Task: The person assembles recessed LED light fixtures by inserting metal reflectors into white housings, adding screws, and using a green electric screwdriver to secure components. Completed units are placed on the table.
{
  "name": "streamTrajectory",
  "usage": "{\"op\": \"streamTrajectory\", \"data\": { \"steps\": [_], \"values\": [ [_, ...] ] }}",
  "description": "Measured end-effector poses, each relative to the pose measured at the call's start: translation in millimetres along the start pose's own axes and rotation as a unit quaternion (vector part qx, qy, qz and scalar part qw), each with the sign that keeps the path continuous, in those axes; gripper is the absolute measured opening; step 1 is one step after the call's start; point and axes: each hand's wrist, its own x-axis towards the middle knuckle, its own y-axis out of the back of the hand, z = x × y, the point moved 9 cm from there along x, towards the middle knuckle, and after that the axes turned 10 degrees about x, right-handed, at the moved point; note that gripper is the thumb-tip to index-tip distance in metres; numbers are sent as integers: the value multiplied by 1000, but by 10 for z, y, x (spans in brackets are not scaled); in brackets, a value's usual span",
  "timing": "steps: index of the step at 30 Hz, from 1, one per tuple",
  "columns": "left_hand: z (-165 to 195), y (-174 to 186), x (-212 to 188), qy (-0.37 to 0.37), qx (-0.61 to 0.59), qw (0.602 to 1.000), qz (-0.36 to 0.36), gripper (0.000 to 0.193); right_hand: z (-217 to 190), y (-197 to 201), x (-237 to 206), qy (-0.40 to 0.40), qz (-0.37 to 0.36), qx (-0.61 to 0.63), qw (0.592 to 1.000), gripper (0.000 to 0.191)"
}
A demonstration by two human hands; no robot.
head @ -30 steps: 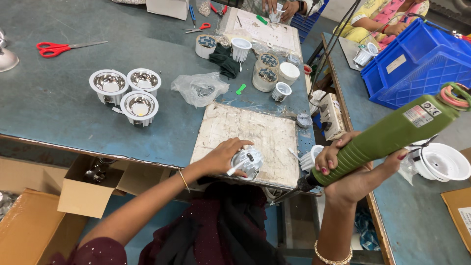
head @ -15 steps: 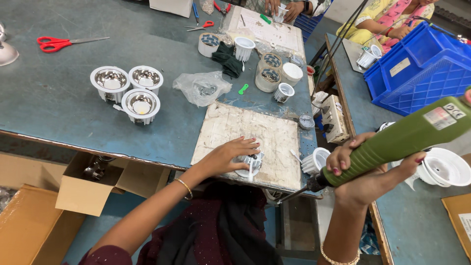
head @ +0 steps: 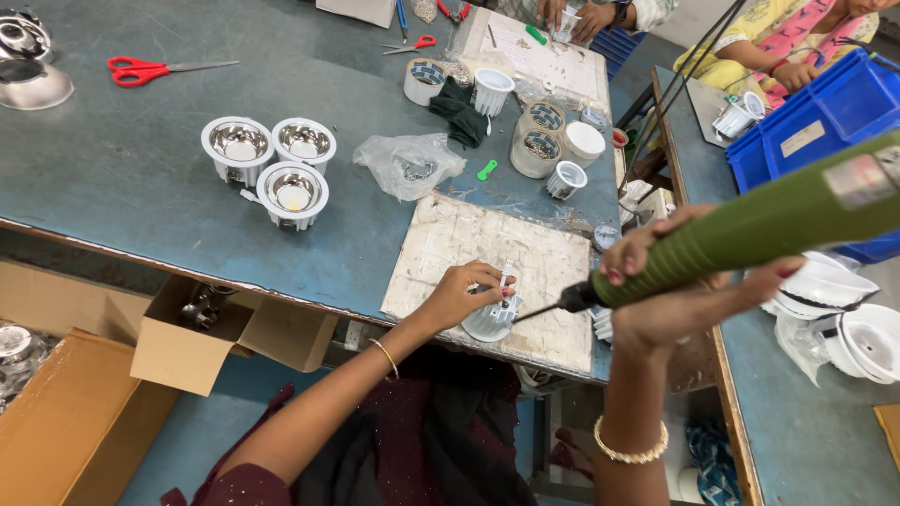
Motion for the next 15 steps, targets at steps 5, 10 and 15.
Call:
{"op": "streamTrajectory", "data": {
  "steps": [5,10,15],
  "values": [
    [-58,-40,-22,7,-19,1000,7,23,368,-216,34,-63,-56,72,994,89],
    [-47,-72,-51,7,-24,1000,9,22,512,-151,28,-82,-37,81,993,90],
    [-15,-98,-72,10,-33,999,13,23,549,-149,5,-96,-53,82,991,90]
  ]
}}
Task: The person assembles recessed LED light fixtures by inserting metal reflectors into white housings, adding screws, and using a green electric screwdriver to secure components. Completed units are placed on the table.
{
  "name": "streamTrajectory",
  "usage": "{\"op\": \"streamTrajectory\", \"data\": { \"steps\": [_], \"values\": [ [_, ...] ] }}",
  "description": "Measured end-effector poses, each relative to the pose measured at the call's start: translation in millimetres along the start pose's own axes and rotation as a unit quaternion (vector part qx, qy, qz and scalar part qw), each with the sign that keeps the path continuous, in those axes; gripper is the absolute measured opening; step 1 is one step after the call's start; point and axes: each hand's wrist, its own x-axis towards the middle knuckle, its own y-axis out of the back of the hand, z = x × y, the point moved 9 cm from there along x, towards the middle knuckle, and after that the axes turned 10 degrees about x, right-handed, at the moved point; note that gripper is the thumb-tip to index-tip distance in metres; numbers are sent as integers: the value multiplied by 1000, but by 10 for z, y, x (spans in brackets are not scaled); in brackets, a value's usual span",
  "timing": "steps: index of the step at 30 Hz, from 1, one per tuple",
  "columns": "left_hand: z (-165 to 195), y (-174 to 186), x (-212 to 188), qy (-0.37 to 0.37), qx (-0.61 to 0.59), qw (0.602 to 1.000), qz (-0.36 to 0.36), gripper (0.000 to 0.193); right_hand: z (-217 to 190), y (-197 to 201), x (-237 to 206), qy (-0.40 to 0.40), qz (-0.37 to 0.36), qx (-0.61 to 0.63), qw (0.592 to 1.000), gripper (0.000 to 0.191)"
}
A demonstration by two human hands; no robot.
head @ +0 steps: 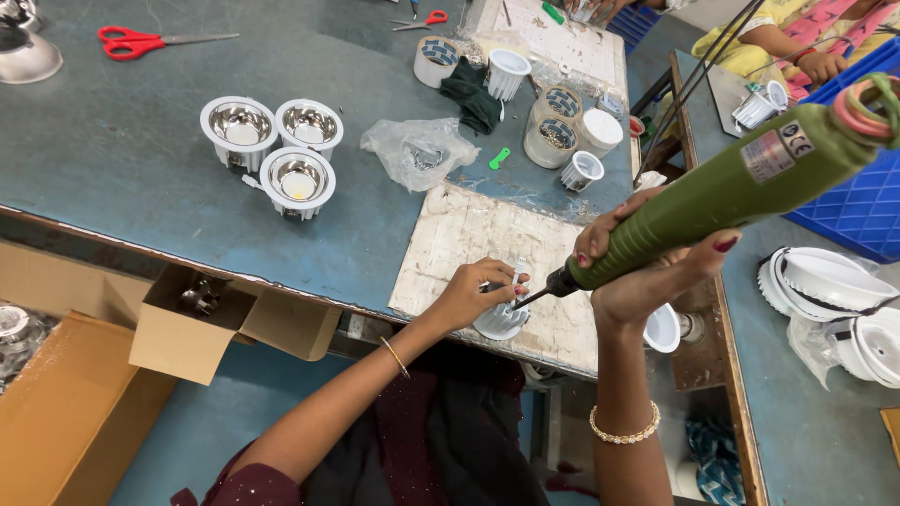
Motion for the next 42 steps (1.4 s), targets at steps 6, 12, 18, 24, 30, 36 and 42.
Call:
{"op": "streamTrajectory", "data": {
  "steps": [6,12,18,24,30,36,42],
  "values": [
    [48,-5,0,-4,-5,1000,4,21,-2,14,-16,-1,24,-9,1000,91],
    [10,-49,-36,20,-22,1000,-2,21,23,-54,-88,-8,25,-98,995,96],
    [31,-47,-71,11,-23,1000,5,20,67,-123,-158,-16,2,-148,989,98],
    [-15,-40,-89,21,-3,1000,1,20,193,-23,-146,-22,15,-81,996,97],
    [-97,-5,-11,12,20,1000,10,22,331,4,-77,-32,-17,-59,998,92],
    [-226,-26,22,18,-71,997,-11,33,327,96,50,-9,0,-33,999,88],
    [-55,88,-30,-57,-26,998,25,82,-90,292,325,48,-1,29,998,87]
  ]
}}
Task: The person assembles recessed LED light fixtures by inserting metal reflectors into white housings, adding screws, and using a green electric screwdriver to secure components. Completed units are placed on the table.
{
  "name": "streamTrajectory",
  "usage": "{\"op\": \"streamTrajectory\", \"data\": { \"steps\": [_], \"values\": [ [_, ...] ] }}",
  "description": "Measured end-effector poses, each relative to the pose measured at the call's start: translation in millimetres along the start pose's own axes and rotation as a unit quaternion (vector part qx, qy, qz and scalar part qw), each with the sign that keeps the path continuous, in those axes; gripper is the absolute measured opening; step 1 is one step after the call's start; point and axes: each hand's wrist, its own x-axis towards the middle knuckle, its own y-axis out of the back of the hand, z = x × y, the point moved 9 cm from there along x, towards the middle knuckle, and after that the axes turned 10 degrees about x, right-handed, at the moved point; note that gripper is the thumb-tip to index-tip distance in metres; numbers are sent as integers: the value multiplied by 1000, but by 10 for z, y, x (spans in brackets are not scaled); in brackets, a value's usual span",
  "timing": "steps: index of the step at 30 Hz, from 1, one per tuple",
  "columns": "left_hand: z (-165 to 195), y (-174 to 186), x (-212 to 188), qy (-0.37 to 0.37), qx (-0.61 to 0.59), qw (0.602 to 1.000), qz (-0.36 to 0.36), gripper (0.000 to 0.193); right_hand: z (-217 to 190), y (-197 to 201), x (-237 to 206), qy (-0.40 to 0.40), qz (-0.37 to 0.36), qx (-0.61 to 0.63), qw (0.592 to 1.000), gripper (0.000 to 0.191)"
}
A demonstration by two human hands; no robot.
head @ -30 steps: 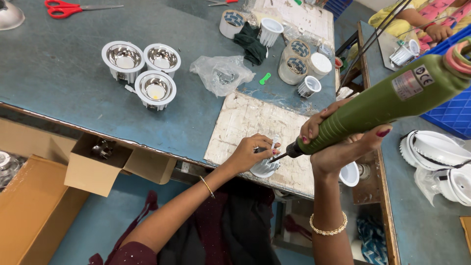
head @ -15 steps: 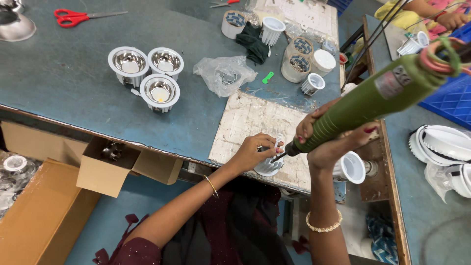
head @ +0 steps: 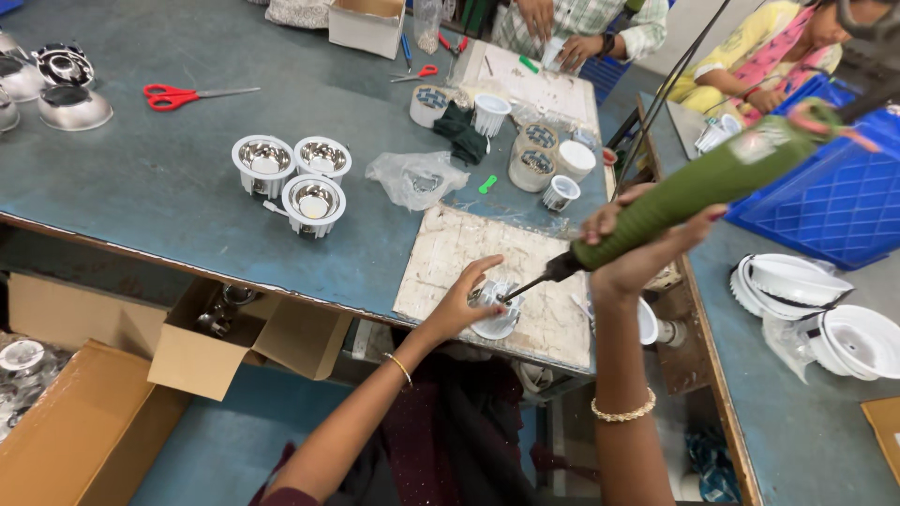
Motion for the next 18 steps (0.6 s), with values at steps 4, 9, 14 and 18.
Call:
{"op": "streamTrajectory", "data": {
  "steps": [4,9,14,18],
  "values": [
    [38,-127,-86,20,177,984,-9,110,-499,139,160,14,6,-27,1000,83],
    [-436,-113,-161,172,93,981,11,97,-894,276,23,71,49,-133,987,61],
    [-771,394,-328,260,-346,890,142,69,-838,540,-386,130,119,-262,949,38],
    [-504,1586,-579,173,-581,738,297,51,-646,724,-889,283,193,-414,843,23]
  ]
}}
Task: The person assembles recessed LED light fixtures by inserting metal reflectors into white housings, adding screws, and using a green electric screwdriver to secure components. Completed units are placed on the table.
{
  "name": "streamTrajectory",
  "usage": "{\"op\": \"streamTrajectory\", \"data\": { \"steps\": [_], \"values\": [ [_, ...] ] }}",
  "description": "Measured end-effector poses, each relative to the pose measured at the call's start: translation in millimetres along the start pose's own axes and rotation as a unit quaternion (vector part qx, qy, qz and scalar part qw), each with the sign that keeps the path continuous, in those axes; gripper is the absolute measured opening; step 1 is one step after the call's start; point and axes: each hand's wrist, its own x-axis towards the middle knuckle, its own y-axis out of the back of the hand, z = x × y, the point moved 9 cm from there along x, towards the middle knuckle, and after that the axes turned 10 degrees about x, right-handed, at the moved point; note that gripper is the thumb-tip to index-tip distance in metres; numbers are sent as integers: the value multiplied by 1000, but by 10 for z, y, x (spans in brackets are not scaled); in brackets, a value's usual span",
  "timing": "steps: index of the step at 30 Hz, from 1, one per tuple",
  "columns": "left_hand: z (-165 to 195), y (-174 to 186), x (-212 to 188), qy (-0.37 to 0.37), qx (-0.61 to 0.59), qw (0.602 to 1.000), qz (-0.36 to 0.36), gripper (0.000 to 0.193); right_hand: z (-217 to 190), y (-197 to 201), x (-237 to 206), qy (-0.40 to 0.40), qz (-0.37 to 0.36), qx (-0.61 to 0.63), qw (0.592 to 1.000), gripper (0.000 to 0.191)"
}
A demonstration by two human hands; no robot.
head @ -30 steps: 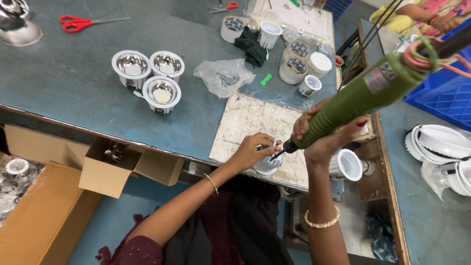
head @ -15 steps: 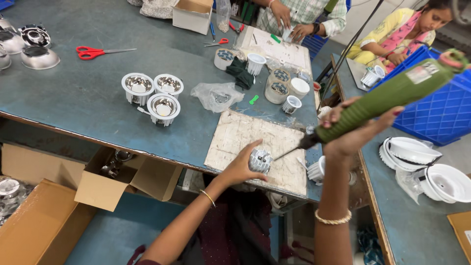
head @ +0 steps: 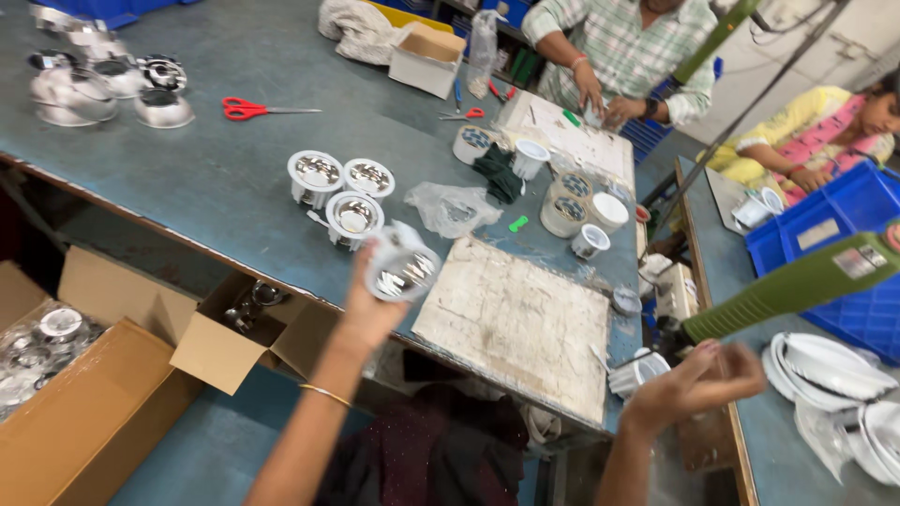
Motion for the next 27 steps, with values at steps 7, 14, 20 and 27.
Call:
{"op": "streamTrajectory", "data": {
  "steps": [7,14,20,27],
  "values": [
    [2215,325,-2,-129,217,965,77,26,841,-723,-1260,-246,-247,-68,935,23],
    [2721,597,466,21,448,866,219,32,907,-1084,-1809,-226,-421,-287,830,22],
    [2869,456,573,90,527,813,230,38,958,-999,-1829,-264,-393,-241,847,18],
    [2954,384,571,146,505,816,241,79,933,-973,-1848,-194,-381,-200,881,17]
  ]
}}
